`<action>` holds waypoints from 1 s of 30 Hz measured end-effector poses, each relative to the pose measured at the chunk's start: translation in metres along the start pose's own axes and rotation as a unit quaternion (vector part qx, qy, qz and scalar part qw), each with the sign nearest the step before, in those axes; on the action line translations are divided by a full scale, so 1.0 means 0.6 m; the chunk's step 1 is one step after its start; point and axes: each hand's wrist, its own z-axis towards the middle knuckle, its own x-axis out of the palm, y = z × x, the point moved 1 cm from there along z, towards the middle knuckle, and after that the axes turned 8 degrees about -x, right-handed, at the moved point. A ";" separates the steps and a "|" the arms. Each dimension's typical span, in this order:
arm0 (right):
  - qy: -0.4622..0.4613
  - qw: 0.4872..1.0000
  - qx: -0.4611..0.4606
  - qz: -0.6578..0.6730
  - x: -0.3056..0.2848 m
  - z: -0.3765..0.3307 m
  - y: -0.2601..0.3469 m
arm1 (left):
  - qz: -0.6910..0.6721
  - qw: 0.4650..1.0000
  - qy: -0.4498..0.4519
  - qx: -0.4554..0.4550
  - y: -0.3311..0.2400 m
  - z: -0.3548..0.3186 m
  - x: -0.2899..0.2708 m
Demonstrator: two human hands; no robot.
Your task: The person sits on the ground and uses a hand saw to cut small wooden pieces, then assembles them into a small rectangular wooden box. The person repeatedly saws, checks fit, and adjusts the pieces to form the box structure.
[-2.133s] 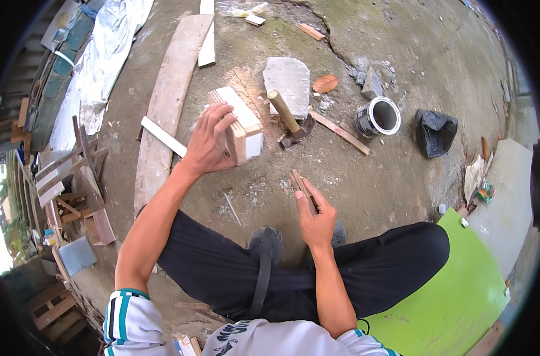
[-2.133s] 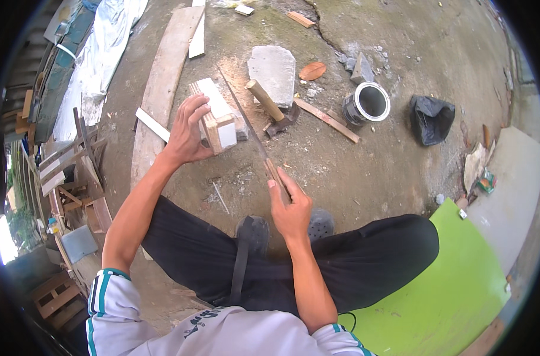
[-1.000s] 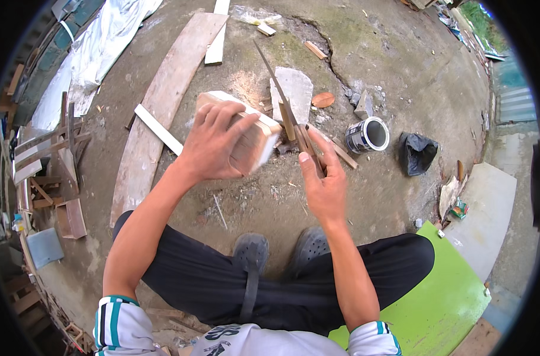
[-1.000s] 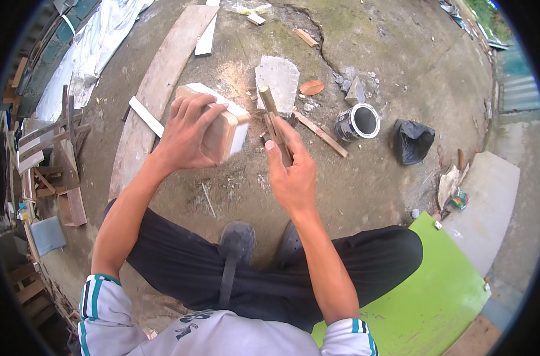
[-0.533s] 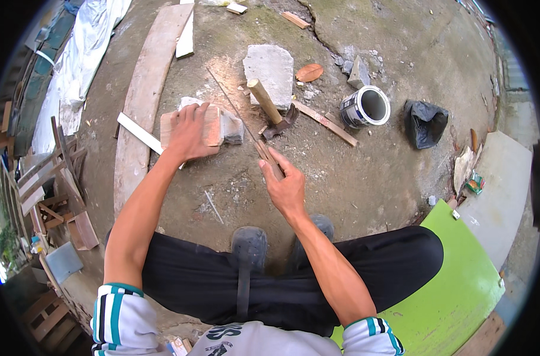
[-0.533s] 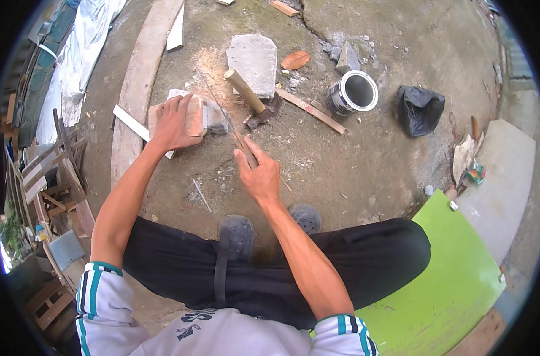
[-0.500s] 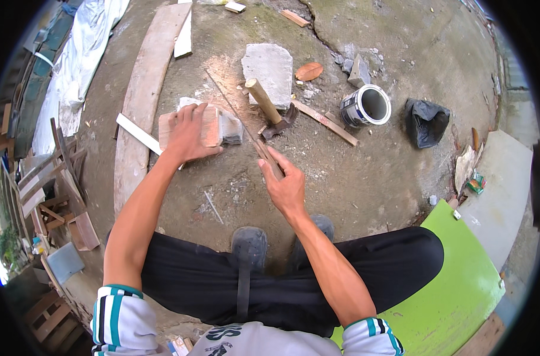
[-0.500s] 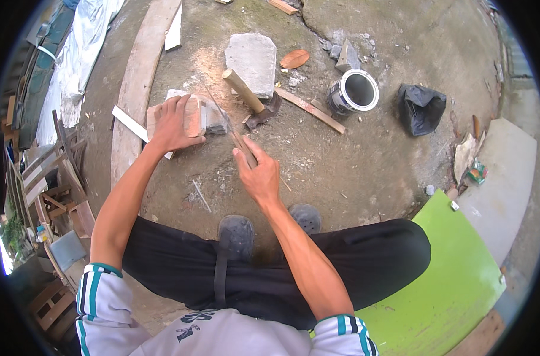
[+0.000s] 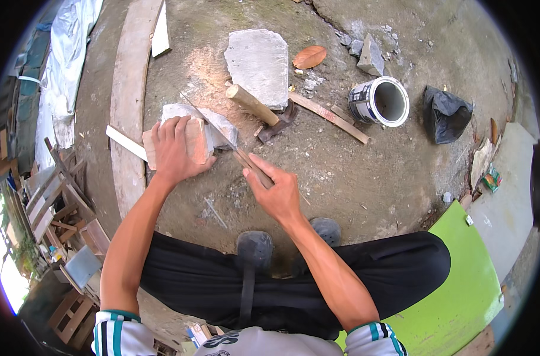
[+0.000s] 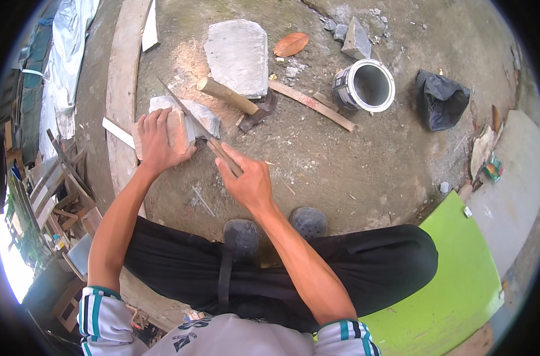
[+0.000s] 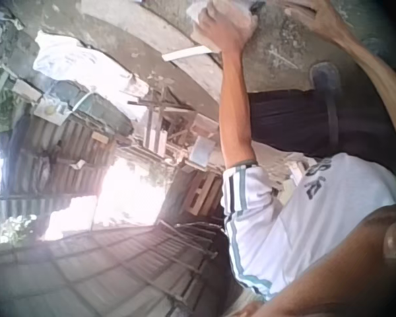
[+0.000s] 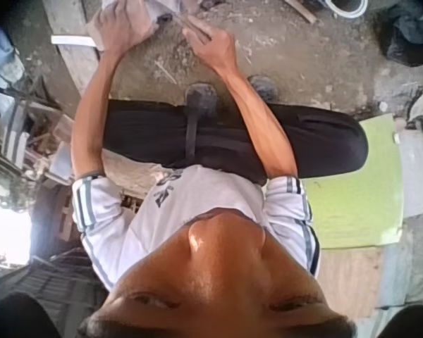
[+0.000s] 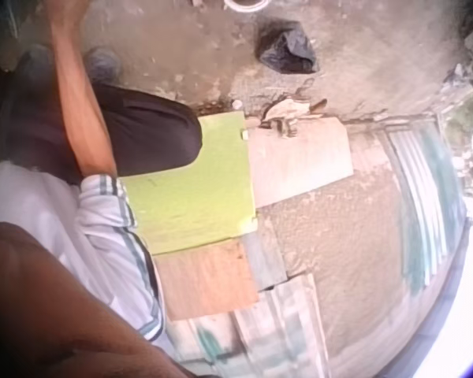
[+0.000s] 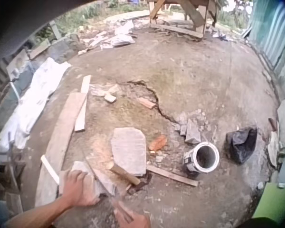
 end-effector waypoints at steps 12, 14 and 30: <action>0.017 1.000 -0.008 0.007 -0.006 0.022 -0.003 | -0.014 1.000 0.023 -0.007 -0.005 0.011 -0.008; 0.008 1.000 -0.012 0.017 -0.012 0.002 0.002 | -0.019 0.999 0.025 -0.008 -0.002 0.012 -0.005; 0.068 0.994 0.066 -0.061 0.023 0.060 0.007 | -0.014 1.000 0.016 0.008 0.000 0.014 -0.003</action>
